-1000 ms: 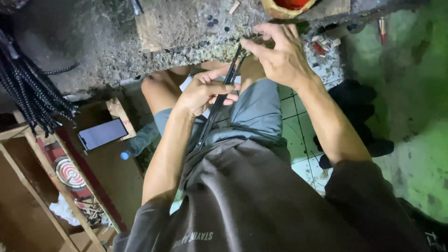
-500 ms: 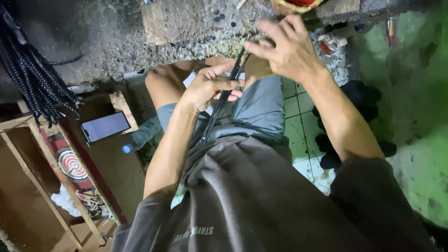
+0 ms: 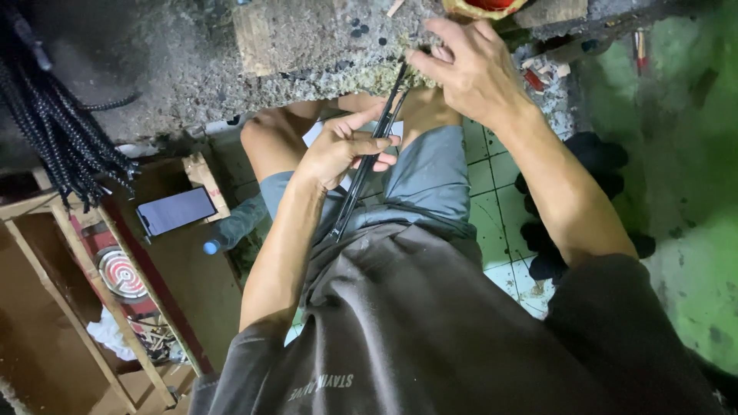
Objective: Applying glue to the ends of strap bundles and cutting them to length using scissors in a shoe factory.
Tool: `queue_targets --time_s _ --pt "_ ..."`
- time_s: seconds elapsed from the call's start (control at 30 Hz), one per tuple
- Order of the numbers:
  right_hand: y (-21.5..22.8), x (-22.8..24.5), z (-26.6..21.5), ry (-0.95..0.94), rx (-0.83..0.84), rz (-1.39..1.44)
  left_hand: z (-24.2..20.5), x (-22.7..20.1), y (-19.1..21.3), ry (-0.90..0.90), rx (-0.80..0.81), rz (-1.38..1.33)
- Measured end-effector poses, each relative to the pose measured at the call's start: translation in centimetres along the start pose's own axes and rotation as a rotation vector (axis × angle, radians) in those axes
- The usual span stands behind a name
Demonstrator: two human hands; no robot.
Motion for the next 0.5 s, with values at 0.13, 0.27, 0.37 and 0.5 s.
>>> queue_targets --time_s 0.13,0.27,0.37,0.5 --pt "0.8 0.5 0.2 0.030 -0.001 -0.037 -0.9 0.1 -0.1 0.022 0.002 -0.030" --pt "0.4 0.2 -1.0 -0.093 0.039 0.157 -3.8 -1.5 -1.9 -0.042 0.070 -0.024" --pt "1.7 2.2 -1.1 -0.306 -0.223 0.310 -5.3 0.3 -0.4 -0.137 0.062 -0.110" --pt "2.6 8.4 -0.4 -0.444 -0.248 0.827 -6.7 0.5 -0.5 -0.187 -0.043 -0.146"
Point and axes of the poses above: each hand's wrist, its own z-axis towards the middle knuckle, its own y-axis out of the back of the hand, x = y × z, the point moved 4 cm from there along z, towards the middle knuckle, and after that the axes turned 6 degrees about x, right-handed, at the moved point
